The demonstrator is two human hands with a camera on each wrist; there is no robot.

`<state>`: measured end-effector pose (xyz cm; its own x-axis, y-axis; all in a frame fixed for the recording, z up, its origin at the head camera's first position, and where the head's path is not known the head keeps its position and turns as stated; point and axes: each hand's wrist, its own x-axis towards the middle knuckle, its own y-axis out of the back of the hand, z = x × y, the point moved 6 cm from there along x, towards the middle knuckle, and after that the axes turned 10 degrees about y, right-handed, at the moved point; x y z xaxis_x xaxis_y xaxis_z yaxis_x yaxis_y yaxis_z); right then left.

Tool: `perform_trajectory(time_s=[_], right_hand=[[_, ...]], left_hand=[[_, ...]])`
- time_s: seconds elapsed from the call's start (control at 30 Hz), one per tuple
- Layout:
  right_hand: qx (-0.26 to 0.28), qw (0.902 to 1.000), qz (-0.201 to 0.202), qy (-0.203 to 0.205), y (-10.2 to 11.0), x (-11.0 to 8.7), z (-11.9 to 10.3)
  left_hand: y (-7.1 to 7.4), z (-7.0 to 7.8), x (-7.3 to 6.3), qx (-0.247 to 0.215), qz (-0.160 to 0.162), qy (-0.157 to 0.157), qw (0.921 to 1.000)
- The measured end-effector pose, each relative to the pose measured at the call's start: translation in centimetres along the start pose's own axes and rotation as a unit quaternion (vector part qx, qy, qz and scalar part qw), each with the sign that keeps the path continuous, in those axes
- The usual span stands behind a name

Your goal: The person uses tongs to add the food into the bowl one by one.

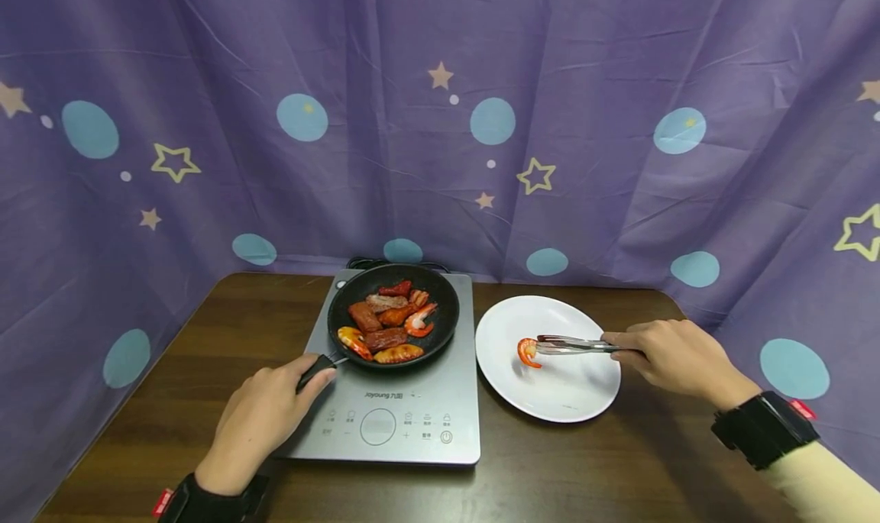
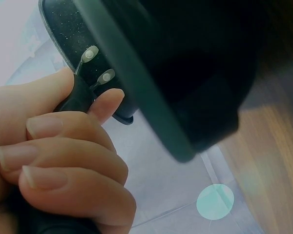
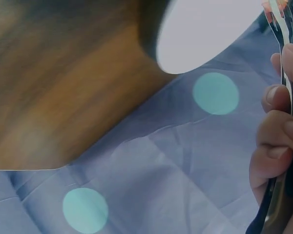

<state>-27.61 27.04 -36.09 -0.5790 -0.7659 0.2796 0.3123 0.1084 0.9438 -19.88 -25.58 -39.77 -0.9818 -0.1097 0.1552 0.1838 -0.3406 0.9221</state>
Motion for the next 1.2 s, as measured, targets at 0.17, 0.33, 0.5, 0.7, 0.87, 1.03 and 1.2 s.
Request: perform_trajectory(time_s=[0.17,0.33,0.5,0.7,0.87,1.03,1.2], right_hand=[[-0.010,0.9995,0.025,0.015,0.8,1.7,-0.6],[-0.008,0.9985,0.045,0.029,2.2,4.7,-1.6],[-0.009,0.9965,0.055,0.063,3.8,8.6,-3.3],[-0.030,0.9931,0.042,0.105,5.0,13.0,-5.2],[-0.044,0.9916,0.012,0.121,5.4,16.1,-6.3],[-0.061,0.9899,-0.045,0.120,5.7,18.6,-6.9],[-0.070,0.9842,-0.108,0.122,5.7,20.5,-7.9]], left_hand=[[-0.1,0.0,0.1,0.000,0.000,-0.001,1.0000],[-0.2,-0.2,0.1,-0.001,-0.004,0.002,1.0000],[-0.2,-0.3,0.1,0.000,-0.005,0.005,1.0000],[-0.2,-0.2,0.2,0.001,-0.011,0.004,0.9999],[-0.2,-0.2,0.3,0.003,-0.015,0.006,0.9999],[-0.3,-0.3,0.3,0.002,-0.019,0.011,0.9998],[-0.3,-0.2,0.3,0.001,-0.016,0.012,0.9998]])
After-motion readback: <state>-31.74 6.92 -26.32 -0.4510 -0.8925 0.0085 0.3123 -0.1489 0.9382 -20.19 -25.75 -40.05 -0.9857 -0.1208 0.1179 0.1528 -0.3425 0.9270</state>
